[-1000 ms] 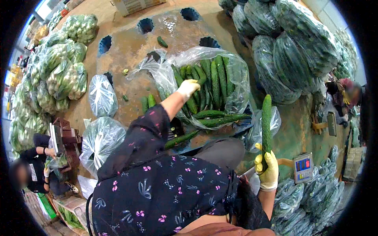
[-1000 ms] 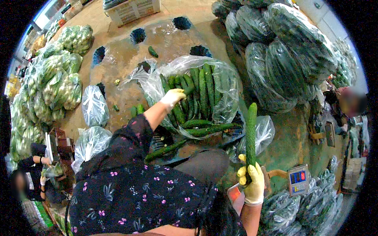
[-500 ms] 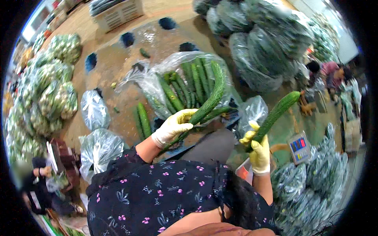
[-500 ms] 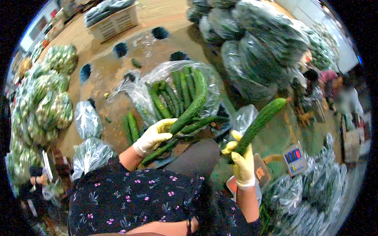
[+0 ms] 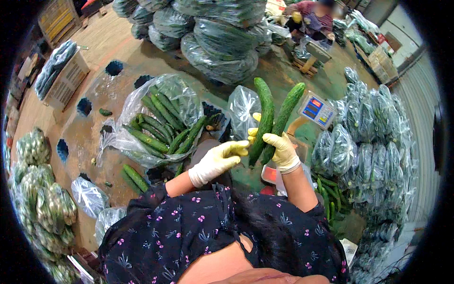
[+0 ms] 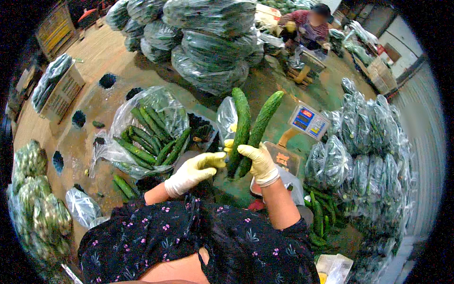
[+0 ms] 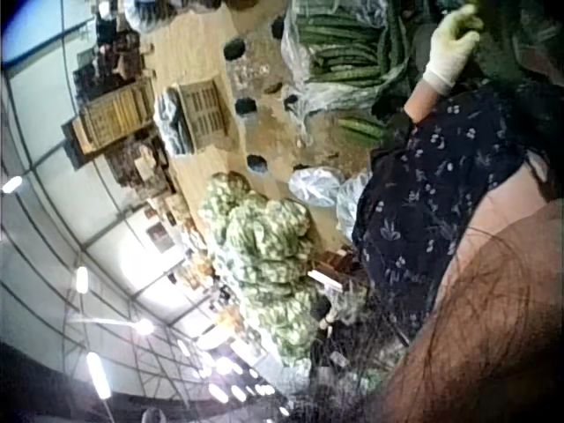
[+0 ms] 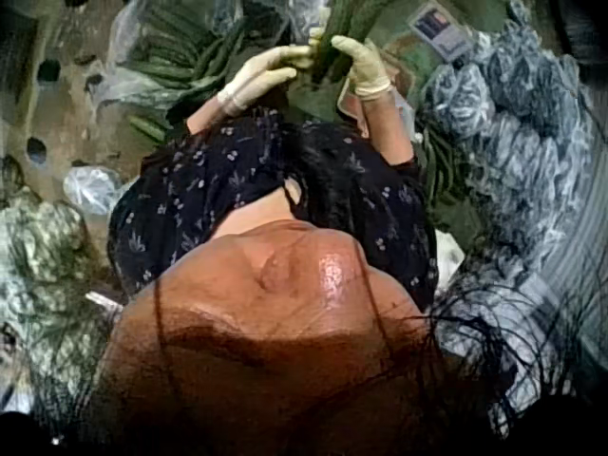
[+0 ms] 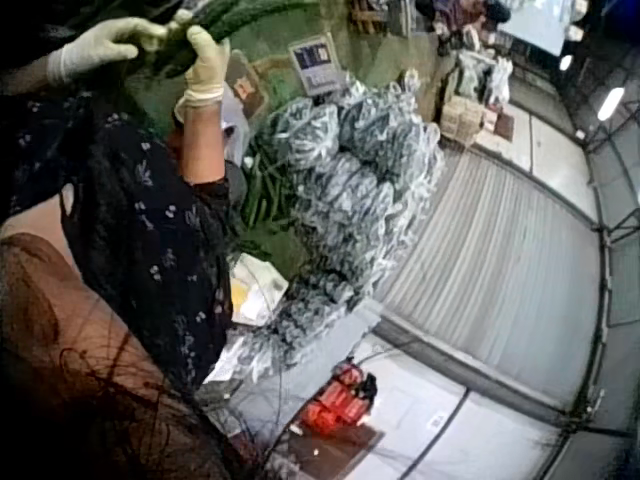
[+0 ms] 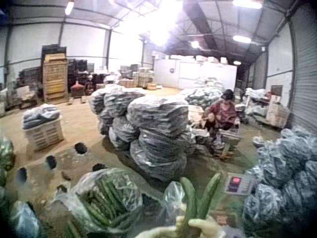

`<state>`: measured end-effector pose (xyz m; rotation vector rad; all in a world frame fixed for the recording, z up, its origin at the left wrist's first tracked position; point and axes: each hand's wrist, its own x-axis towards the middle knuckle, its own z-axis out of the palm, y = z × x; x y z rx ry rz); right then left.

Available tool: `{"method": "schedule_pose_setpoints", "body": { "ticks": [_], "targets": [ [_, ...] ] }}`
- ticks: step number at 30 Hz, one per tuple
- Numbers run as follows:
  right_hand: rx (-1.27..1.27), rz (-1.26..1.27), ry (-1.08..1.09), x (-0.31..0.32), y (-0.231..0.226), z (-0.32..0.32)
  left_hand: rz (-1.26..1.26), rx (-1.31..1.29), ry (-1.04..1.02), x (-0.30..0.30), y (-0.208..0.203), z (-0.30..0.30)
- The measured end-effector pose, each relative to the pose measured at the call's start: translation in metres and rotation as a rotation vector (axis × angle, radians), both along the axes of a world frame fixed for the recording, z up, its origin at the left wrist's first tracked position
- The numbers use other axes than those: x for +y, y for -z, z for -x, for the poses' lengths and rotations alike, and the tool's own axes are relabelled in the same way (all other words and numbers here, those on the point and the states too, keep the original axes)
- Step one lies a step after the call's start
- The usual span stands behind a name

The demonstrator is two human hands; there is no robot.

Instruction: The person picks up cucumbers from a large pile, places them into plastic bags, weighs the bags on a digital scale, and ties the bags closed.

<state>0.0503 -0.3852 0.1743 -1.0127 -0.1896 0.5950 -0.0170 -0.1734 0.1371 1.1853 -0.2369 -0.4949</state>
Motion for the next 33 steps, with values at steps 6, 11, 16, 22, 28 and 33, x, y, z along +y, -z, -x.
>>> {"method": "schedule_pose_setpoints", "body": {
  "ticks": [6,11,16,22,28,33],
  "targets": [
    [-0.575,0.796,0.374,-0.047,0.045,0.023,0.135,-0.116,-0.103,-0.055,-0.002,-0.055],
    [-0.783,1.107,0.443,-0.056,0.044,0.040,0.315,-0.010,-0.022,-0.091,-0.008,-0.061],
    [-0.859,1.189,0.472,-0.078,0.042,0.051,0.316,-0.036,0.077,-0.118,-0.001,-0.061],
    [-0.679,1.132,0.476,-0.112,0.052,0.067,0.135,-0.066,0.177,-0.155,-0.018,-0.062],
    [-0.322,0.365,0.724,-0.183,0.007,0.093,-0.103,-0.105,0.155,-0.183,-0.010,-0.054],
    [-0.243,0.141,1.049,-0.251,0.033,0.129,-0.737,-0.338,0.523,-0.201,0.017,-0.015]
  ]
}}
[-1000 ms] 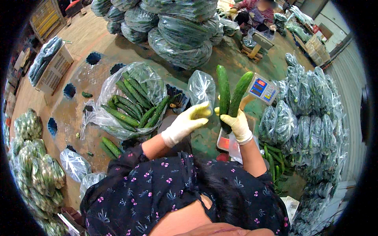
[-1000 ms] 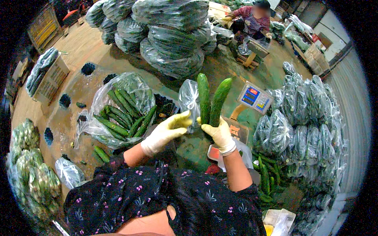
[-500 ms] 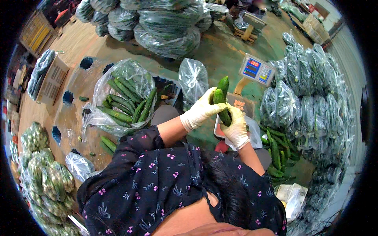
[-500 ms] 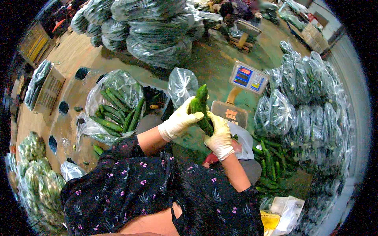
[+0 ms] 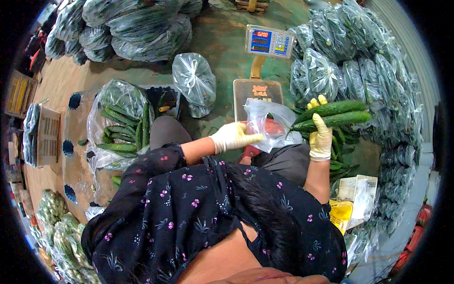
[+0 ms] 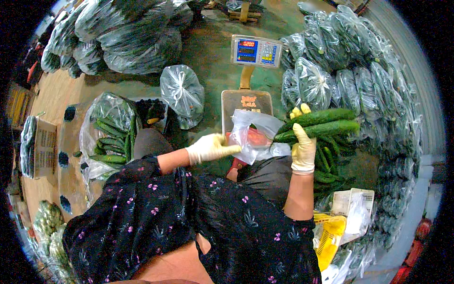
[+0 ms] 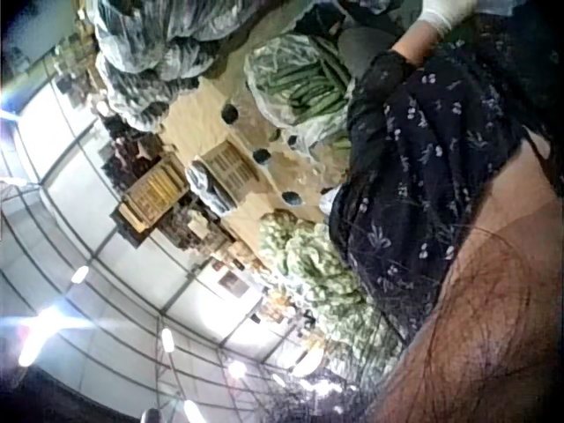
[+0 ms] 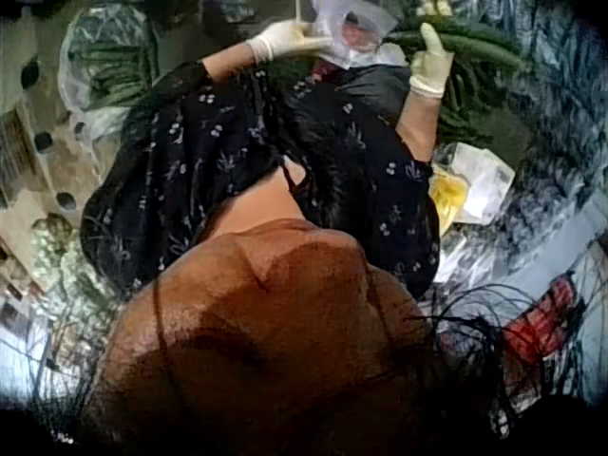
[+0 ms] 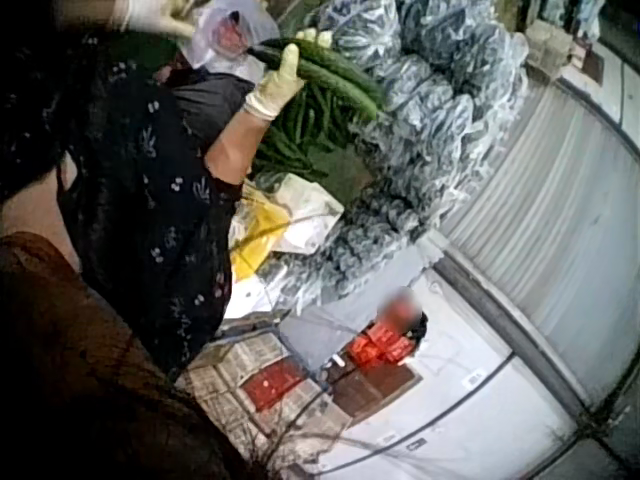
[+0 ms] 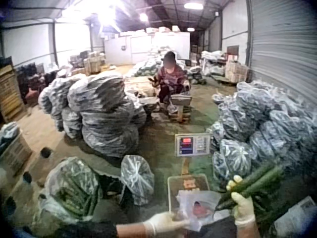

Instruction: The person picks up cucumbers from a large pile, places them into plastic bags, weighs the bags on a digital scale, and ties the bags closed.

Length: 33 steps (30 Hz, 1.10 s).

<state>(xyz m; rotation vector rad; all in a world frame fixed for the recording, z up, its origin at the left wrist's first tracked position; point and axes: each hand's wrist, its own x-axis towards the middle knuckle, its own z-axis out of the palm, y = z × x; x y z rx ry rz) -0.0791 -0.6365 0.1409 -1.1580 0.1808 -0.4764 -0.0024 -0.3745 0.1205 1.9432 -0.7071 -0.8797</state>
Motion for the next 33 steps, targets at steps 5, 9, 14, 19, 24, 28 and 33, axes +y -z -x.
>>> {"method": "schedule_pose_setpoints", "body": {
  "ticks": [5,9,14,19,24,28,33],
  "targets": [
    [0.067,-0.162,0.044,0.022,0.059,0.012,-0.410,0.604,0.108,-0.044,0.075,0.008],
    [0.048,-0.134,-0.022,0.039,0.086,0.003,-0.240,0.517,-0.209,-0.066,0.112,0.009],
    [0.013,0.053,-0.072,0.033,0.065,-0.009,0.102,0.312,-0.481,-0.054,0.105,-0.013],
    [-0.041,0.215,-0.249,0.042,0.028,-0.027,0.548,0.574,-0.350,-0.036,0.090,-0.034],
    [0.028,0.366,-0.357,0.054,0.066,-0.033,0.916,1.184,-0.345,-0.049,0.047,-0.042],
    [0.211,0.515,-0.440,0.042,0.119,-0.052,1.059,1.207,-0.147,-0.025,0.067,-0.073],
    [0.539,1.370,-0.596,0.018,0.152,-0.078,0.785,1.163,-0.332,-0.021,0.044,-0.090]
  ]
}}
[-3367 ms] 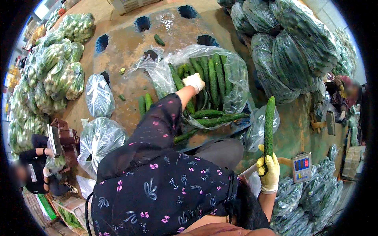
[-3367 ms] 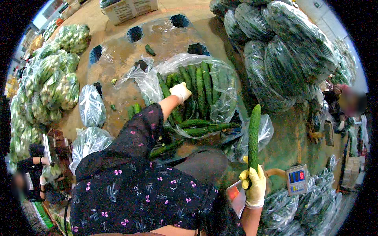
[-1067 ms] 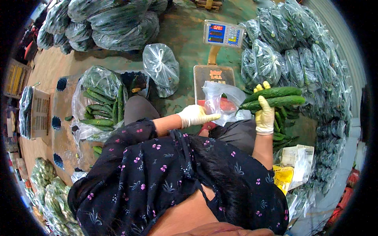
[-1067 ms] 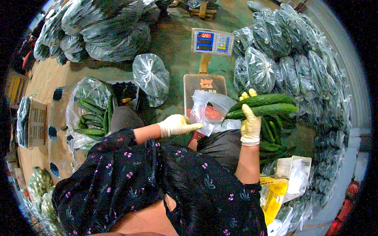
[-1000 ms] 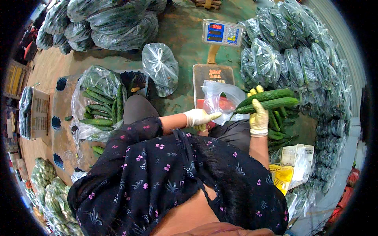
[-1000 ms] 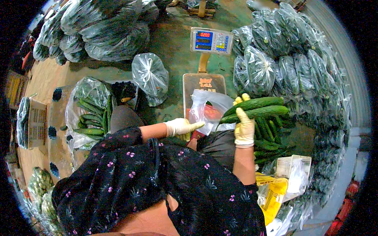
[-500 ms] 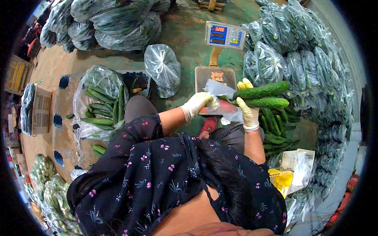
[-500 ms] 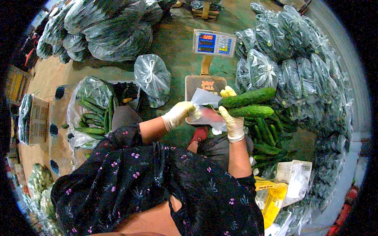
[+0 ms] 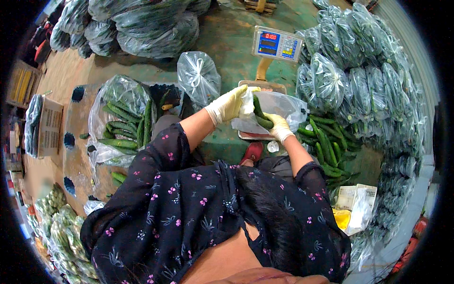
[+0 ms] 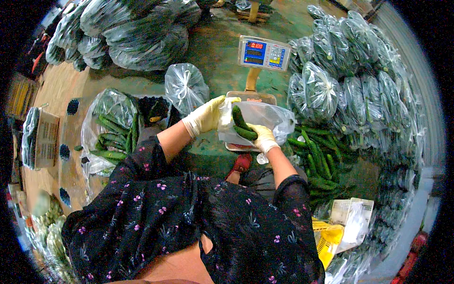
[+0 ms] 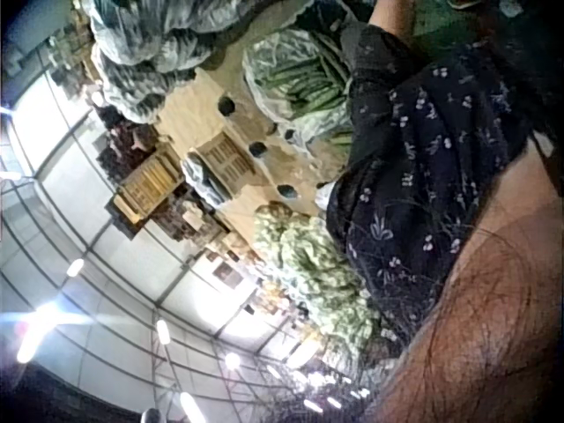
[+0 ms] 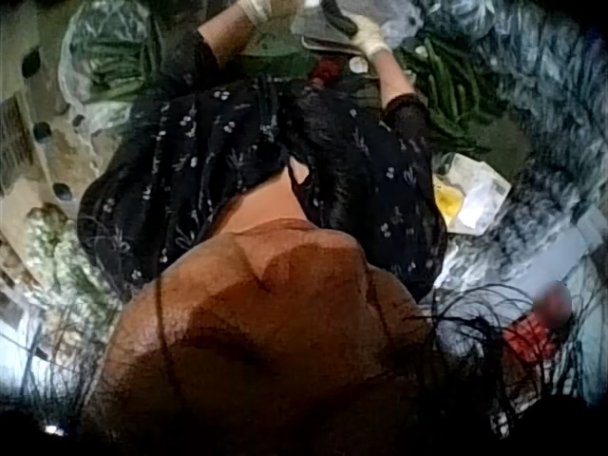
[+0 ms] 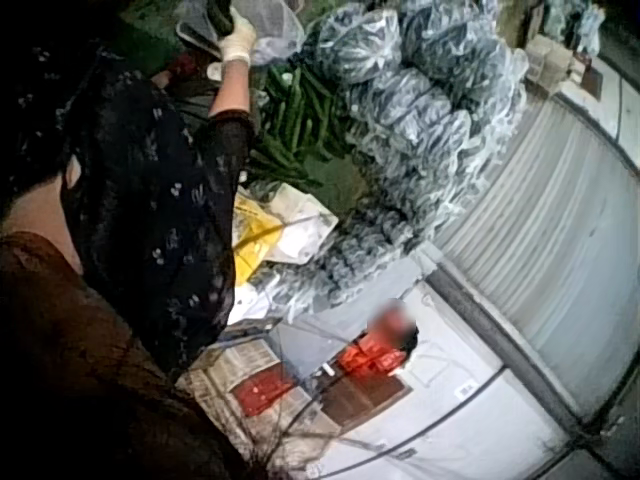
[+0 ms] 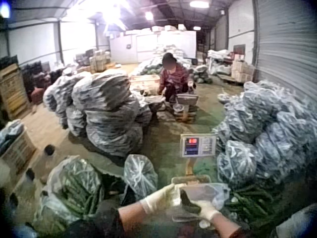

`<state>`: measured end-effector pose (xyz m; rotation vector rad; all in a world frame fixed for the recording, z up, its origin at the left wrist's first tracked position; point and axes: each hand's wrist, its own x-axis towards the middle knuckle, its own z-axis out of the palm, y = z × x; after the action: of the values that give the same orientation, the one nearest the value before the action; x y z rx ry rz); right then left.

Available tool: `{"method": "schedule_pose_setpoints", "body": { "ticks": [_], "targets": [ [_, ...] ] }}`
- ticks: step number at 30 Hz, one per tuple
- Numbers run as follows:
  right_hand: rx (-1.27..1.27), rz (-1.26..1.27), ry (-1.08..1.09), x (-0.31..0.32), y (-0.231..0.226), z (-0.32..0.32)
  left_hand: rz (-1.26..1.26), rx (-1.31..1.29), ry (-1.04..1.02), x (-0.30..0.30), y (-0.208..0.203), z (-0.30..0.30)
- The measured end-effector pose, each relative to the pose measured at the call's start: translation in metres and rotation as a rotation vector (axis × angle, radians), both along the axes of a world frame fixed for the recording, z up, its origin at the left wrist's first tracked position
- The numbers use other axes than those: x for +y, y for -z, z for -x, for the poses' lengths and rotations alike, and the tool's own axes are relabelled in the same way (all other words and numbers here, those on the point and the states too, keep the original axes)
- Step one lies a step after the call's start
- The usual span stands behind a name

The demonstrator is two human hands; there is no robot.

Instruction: The person picks up cucumbers from a large pile, places them into plastic bags, weighs the bags on a digital scale, and ties the bags closed.

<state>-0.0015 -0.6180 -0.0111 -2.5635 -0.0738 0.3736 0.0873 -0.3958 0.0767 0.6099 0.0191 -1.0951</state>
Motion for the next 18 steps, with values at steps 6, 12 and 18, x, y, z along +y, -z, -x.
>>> {"method": "schedule_pose_setpoints", "body": {
  "ticks": [6,12,18],
  "targets": [
    [0.215,0.215,0.245,-0.048,0.019,-0.023,-0.039,-0.248,0.137,0.020,0.033,-0.027],
    [0.048,-0.036,0.463,-0.144,0.025,-0.014,0.054,-0.336,-0.009,0.031,0.049,-0.041],
    [0.064,-0.125,0.667,-0.167,0.039,0.023,-0.726,-0.649,0.002,0.020,-0.023,-0.004]
  ]
}}
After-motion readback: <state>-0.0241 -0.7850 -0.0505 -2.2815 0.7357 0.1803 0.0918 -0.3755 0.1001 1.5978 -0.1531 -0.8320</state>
